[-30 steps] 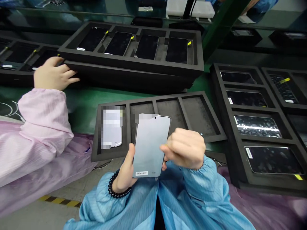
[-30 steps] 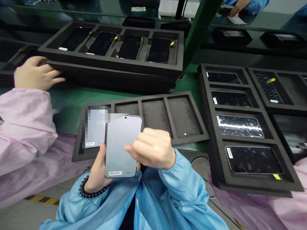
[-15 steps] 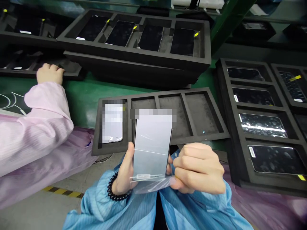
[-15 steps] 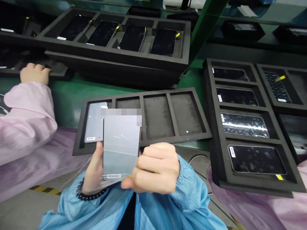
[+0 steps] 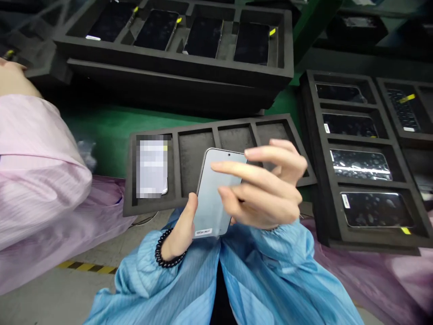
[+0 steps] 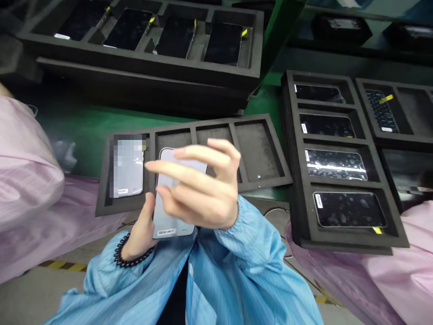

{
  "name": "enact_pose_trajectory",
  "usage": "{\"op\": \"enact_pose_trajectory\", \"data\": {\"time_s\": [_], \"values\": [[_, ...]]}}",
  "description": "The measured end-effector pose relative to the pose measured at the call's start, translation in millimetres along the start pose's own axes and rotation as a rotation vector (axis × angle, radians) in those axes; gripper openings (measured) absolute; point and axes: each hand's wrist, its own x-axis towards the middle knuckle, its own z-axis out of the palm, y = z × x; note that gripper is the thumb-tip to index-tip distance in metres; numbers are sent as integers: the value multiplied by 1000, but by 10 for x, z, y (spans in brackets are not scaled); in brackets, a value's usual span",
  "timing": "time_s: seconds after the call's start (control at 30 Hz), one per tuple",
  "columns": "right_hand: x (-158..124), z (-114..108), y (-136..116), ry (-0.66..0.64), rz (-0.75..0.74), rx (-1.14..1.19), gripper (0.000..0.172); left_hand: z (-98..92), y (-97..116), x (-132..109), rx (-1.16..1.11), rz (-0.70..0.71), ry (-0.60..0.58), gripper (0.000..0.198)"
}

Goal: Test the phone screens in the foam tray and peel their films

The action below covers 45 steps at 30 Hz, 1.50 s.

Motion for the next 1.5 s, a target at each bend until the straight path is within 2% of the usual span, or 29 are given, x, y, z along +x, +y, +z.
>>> {"op": "enact_pose_trajectory", "data": {"time_s": [0.07,0.17,0.2,0.27,0.37,0.5,0.6,0.77,1.2,1.33,1.43,1.5], "values": [[117,79,0,57,103,17,32,34,37,-12,25,-53,-85,83],[179,154,-2,41,312,178,32,102,125,-68,25,-115,-193,85],[176,167,1,28,357,245,32,122,149,-84,17,-121,-178,81],[152,187,14,-12,427,331,32,157,179,-100,23,-90,-74,70],[112,218,39,-25,503,369,34,203,202,-89,90,46,63,57],[99,254,55,12,527,403,30,255,259,-82,106,160,20,61],[114,252,47,1,551,413,29,266,306,-104,110,138,8,62],[119,241,25,24,616,448,30,269,340,-125,142,110,88,61],[79,343,47,-8,597,444,27,290,363,-125,133,110,161,59],[128,351,64,2,687,630,42,261,358,-111,125,117,204,56],[119,258,170,83,711,813,49,181,391,-110,60,120,196,62],[28,173,296,154,719,792,49,109,453,-98,41,158,184,67]]}}
